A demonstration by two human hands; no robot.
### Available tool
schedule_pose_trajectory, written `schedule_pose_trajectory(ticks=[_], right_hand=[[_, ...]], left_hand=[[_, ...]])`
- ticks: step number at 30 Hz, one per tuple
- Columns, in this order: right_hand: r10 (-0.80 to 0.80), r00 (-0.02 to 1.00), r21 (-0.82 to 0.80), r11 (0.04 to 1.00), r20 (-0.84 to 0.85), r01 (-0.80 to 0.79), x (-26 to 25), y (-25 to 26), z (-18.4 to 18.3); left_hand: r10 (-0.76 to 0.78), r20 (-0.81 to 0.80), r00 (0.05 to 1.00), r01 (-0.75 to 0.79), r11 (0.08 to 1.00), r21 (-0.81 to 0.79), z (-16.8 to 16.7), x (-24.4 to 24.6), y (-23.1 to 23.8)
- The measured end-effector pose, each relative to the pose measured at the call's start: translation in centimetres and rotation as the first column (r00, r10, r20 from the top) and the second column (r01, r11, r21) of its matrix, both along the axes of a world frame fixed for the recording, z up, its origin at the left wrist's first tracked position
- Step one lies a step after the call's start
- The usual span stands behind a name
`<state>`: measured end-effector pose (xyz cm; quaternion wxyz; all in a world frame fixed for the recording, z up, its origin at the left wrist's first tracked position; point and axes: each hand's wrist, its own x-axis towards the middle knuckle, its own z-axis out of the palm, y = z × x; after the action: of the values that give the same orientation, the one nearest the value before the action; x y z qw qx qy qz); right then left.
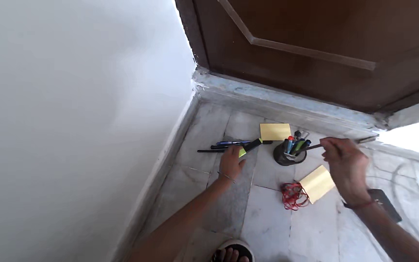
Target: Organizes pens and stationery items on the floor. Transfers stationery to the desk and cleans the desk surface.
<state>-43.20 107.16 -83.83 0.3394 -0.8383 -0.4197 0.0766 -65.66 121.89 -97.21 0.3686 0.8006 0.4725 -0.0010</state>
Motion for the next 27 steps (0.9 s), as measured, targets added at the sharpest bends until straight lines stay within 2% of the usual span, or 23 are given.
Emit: schedule_pose_trajectory(ticks=[4, 7, 10, 13, 15, 17, 19, 21, 24, 25, 27], right_hand=[[0.123, 0.991, -0.167, 0.980, 0.058, -0.112, -0.1, 1.0, -3.6], [0.188, 0.982, -0.305, 0.935, -0.003, -0.180, 0.2, 1.3, -5.5], [0.216, 0.976, -0.406, 0.890, -0.020, -0.205, 0.8, 1.3, -5.6], [0.209, 0.978, -0.375, 0.908, 0.024, -0.185, 0.7, 0.8, -5.3], [0.233, 0.961, -0.263, 0.946, 0.148, -0.188, 0.1, 0.2, -5.3], [0.299, 0.925, -0.177, 0.949, 0.235, -0.262, -0.7, -0.5, -5.3], [0.386, 0.917, -0.232, 0.905, 0.100, -0.356, -2.3, -0.9, -5.0], [0.462, 0.880, -0.363, 0.806, -0.108, -0.468, -4.7, -1.0, -4.7], [0.522, 0.801, -0.403, 0.693, -0.292, -0.598, -7.8, -1.3, -4.3], [0.515, 0.795, -0.389, 0.693, -0.321, -0.607, -8.4, -1.4, -4.2], [0.510, 0.812, -0.307, 0.754, -0.284, -0.581, -9.0, -2.0, -4.5]], left_hand=[[-0.020, -0.154, 0.988, 0.020, 1.000, -0.001, -0.8, 0.9, 0.8], [-0.014, -0.172, 0.985, 0.018, 1.000, 0.024, -1.2, 1.3, 0.7], [-0.012, -0.182, 0.983, 0.015, 1.000, 0.014, -1.3, 1.4, 0.7], [0.030, -0.092, 0.995, -0.030, 1.000, 0.001, -0.8, 0.8, 0.3], [0.066, -0.010, 0.998, -0.066, 0.997, -0.039, 0.4, 0.0, -0.5], [0.088, 0.065, 0.994, -0.081, 0.992, -0.101, 1.9, -1.0, -1.9], [0.086, 0.126, 0.988, -0.064, 0.984, -0.167, 3.3, -1.8, -3.7], [0.067, 0.161, 0.985, -0.025, 0.968, -0.249, 4.8, -2.3, -5.7], [0.081, 0.266, 0.961, 0.002, 0.954, -0.299, 6.7, -2.3, -8.5], [0.093, 0.312, 0.945, 0.005, 0.954, -0.301, 7.1, -2.3, -9.2], [0.113, 0.414, 0.903, 0.008, 0.960, -0.280, 7.3, -2.1, -9.9]])
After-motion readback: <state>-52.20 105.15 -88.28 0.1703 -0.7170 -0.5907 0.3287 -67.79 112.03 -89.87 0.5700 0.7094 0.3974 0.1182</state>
